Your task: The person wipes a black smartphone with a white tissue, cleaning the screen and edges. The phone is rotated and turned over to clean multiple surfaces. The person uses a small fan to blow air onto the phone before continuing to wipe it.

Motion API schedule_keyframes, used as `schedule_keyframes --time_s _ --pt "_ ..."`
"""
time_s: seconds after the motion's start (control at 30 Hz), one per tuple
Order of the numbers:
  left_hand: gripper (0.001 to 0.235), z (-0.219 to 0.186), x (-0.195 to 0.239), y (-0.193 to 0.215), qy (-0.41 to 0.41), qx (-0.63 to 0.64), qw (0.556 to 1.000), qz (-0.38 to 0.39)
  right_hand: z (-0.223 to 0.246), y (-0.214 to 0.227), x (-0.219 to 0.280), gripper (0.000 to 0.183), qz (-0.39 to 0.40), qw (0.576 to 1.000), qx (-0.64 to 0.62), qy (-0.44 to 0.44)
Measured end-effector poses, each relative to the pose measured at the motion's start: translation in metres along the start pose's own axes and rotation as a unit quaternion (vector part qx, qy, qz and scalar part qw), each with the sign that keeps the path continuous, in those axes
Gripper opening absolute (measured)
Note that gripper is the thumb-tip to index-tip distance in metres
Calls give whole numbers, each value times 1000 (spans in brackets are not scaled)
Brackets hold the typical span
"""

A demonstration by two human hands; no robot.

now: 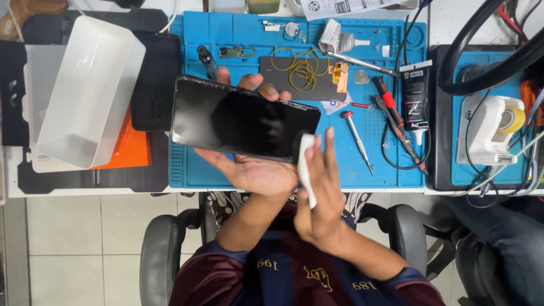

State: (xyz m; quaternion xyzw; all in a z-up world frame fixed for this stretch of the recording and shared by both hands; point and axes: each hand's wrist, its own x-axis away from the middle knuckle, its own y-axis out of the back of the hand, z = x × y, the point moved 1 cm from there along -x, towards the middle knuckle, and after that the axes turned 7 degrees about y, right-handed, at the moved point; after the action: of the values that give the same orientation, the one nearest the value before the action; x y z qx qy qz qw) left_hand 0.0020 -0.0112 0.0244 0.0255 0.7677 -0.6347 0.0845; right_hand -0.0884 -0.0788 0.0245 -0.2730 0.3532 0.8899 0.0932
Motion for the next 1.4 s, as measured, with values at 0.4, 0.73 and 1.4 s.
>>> schedule_keyframes --time_s 0.4,0.73,1.4 --pt "85 -1 4 0 14 -4 1000 13 -24 -1 1 47 4 999 25 29" --pt "82 2 9 0 48 46 998 21 -59 7 -2 48 -2 993 100 54" --pt "75 -54 5 22 105 109 988 -18 -30 -3 6 44 109 950 106 272"
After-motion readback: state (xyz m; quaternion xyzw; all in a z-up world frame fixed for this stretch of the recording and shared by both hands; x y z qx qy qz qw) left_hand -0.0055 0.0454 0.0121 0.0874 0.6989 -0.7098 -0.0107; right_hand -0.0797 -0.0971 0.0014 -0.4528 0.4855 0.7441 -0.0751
